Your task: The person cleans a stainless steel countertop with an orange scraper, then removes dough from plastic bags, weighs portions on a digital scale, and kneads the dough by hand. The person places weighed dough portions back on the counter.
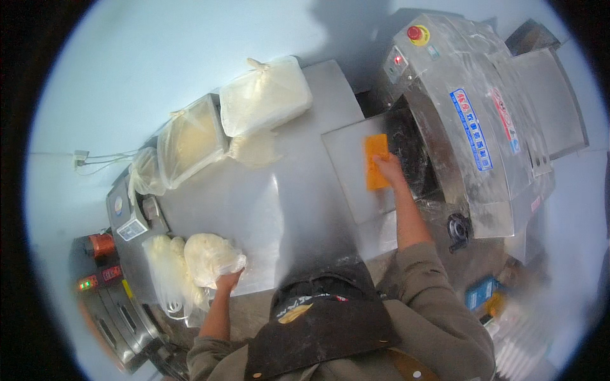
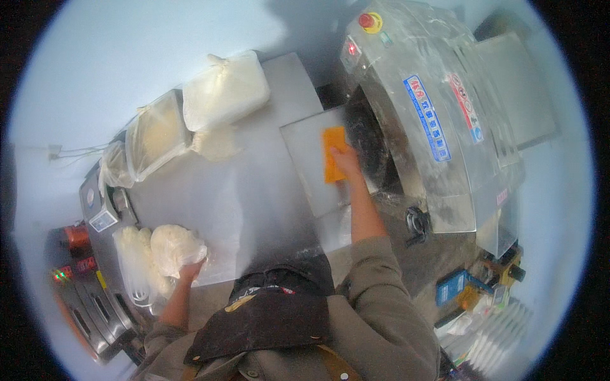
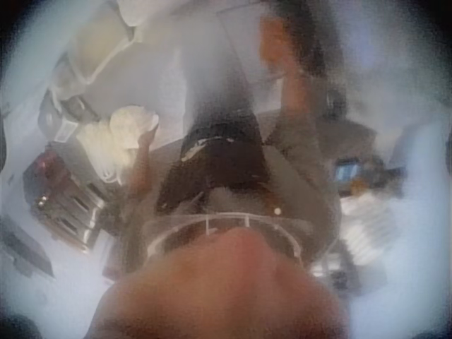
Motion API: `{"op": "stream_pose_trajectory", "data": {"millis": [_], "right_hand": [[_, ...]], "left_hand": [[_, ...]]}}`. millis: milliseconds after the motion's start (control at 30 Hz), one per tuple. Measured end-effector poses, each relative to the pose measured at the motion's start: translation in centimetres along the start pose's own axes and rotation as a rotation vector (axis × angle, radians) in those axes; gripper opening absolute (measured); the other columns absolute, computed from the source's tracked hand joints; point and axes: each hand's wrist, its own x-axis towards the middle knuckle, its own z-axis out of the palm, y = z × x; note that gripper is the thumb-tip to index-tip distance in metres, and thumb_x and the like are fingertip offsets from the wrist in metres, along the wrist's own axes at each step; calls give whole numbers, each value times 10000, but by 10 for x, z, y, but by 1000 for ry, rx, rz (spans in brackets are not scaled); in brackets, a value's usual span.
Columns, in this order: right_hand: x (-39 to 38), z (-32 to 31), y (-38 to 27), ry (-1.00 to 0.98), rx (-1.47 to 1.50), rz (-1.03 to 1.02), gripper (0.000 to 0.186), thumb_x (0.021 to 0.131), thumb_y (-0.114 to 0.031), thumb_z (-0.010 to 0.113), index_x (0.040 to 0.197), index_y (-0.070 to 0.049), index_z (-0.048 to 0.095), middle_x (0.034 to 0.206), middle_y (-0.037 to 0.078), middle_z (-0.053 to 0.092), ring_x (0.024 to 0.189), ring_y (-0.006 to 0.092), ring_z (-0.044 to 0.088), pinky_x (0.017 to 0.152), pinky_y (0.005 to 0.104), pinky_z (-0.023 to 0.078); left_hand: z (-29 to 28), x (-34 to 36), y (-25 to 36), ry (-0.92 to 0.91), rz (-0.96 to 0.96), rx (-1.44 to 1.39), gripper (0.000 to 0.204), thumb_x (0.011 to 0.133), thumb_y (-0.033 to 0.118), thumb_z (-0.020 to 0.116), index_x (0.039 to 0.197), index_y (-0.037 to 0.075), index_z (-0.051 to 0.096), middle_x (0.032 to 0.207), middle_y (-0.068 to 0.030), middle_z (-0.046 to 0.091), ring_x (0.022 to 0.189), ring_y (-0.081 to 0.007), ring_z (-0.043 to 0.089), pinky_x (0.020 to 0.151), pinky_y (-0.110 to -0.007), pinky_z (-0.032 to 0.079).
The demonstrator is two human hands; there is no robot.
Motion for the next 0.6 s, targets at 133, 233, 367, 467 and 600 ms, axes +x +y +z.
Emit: {"op": "stream_pose_trajectory", "data": {"millis": [133,233,367,467,600], "right_hand": [[17,46,-21,-51,-130,3,314,964,-234,722,1182,-9,738,1033,102,777,926,215,740,825,377,583],[26,72,-35,-44,-295,-71,337,944,-252,727,1175,-8,739,1042,123,784,931,233,750,851,386,581],[31,77,-40,-63,-414,-106,394,933,-331,699,1174,-22,743,1076,199,772,1020,356,739,909,447,573],[33,81,-41,-107,-416,-74,358,927,-284,727,1165,-17,746,1046,157,788,969,281,762,876,403,582],[31,92,-42,-140,-410,-89,359,923,-284,733,1161,-16,748,1042,147,790,964,273,762,872,400,584]], "left_hand": [[-4,-3,6,-28,-16,-50,915,895,727,605,1583,140,461,1631,-138,460,1509,-344,404,1230,-444,325],[-3,-4,5,-6,-40,-82,891,898,700,624,1572,136,475,1623,-137,469,1505,-350,406,1230,-447,327],[3,1,0,28,58,-95,1077,851,843,551,1584,61,442,1615,-199,465,1500,-351,429,1224,-424,333],[6,6,-4,34,65,-85,1052,855,833,558,1584,82,448,1624,-181,458,1494,-341,438,1212,-425,350],[6,7,-3,38,19,-53,1044,853,827,566,1590,99,443,1632,-172,451,1493,-338,440,1213,-427,349]]}}
